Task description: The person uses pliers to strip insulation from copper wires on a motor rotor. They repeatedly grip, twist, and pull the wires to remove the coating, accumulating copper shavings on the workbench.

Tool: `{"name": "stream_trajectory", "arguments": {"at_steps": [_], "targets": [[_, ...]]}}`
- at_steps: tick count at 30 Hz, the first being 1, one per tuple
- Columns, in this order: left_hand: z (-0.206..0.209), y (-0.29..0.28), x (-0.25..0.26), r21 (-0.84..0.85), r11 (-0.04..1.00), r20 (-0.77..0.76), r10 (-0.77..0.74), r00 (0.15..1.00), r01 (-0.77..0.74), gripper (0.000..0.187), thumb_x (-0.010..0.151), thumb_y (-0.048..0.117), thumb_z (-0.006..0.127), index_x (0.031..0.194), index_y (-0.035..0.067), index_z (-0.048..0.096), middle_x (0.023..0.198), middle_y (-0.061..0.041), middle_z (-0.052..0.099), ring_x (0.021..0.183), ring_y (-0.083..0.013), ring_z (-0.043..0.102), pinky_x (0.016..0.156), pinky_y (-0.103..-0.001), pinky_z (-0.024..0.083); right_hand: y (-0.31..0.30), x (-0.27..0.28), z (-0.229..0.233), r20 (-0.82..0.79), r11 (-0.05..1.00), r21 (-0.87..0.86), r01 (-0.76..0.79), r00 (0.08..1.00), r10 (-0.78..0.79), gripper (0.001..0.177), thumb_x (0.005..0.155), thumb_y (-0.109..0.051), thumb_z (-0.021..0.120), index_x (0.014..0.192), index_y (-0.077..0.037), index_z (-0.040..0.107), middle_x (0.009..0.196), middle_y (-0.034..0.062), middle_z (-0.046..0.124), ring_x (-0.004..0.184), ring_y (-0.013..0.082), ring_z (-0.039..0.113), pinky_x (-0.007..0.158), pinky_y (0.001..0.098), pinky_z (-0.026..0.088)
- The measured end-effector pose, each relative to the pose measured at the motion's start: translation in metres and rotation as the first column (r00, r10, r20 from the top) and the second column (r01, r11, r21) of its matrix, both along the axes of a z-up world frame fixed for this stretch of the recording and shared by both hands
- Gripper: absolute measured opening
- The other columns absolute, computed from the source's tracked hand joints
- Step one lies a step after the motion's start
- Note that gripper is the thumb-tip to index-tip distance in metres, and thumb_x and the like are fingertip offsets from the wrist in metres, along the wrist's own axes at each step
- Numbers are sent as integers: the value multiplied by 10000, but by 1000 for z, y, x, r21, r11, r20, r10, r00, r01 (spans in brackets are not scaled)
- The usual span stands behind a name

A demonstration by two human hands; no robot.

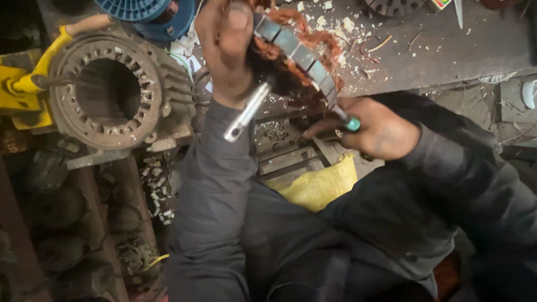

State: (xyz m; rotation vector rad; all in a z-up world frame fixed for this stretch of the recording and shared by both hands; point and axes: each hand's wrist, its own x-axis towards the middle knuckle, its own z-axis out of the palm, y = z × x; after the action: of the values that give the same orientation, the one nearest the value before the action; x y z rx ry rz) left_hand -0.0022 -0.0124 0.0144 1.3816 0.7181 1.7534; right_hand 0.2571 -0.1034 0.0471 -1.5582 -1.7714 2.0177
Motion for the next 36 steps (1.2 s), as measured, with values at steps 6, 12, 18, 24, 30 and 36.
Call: {"name": "stream_trajectory", "arguments": {"at_steps": [6,12,18,24,30,36], "targets": [[16,-20,23,-182,963,-146,172,974,-197,393,988,426,741,1038,46,651,865,34,670,749,-74,610,688,-272,476,15,2,-25,427,267,894,-360,864,-265,216,842,-123,728,1010,2,781,989,206,625,803,350,627,699,442,518],[-16,-16,52,-634,769,330,366,870,-83,387,1009,381,715,938,7,646,790,10,493,667,-104,425,557,-304,342,23,16,-28,492,173,864,-473,722,-487,206,722,-124,694,903,-83,783,1016,145,526,1000,336,563,786,451,466],[-44,-15,42,-455,891,460,221,860,14,443,1048,337,727,1224,-64,663,1056,-73,616,1015,-177,626,909,-367,535,22,18,-31,459,211,888,-409,744,-486,158,734,-82,689,877,-51,751,1148,160,529,1099,356,511,948,509,446],[-46,-21,29,-136,917,34,383,923,-375,802,1079,477,676,1669,200,210,1697,-24,281,1587,-168,297,1360,-381,226,21,20,-28,404,350,900,-262,803,-438,193,805,-104,733,963,7,740,1259,202,521,1187,417,479,977,609,385],[-23,-15,23,-288,941,774,118,622,180,863,992,653,570,1673,247,228,1539,-103,423,1433,-313,441,1218,-623,351,21,8,-26,310,427,892,-150,890,-334,168,882,-89,682,1028,-16,721,1360,136,557,1279,379,500,1056,568,416],[-5,-13,25,124,844,859,-354,369,522,573,1033,704,516,1109,145,617,1046,-2,665,901,-151,685,814,-372,575,30,-2,-39,567,391,806,-444,770,-292,285,801,-248,782,1037,-88,767,1244,134,592,1206,384,502,964,582,403]]}}
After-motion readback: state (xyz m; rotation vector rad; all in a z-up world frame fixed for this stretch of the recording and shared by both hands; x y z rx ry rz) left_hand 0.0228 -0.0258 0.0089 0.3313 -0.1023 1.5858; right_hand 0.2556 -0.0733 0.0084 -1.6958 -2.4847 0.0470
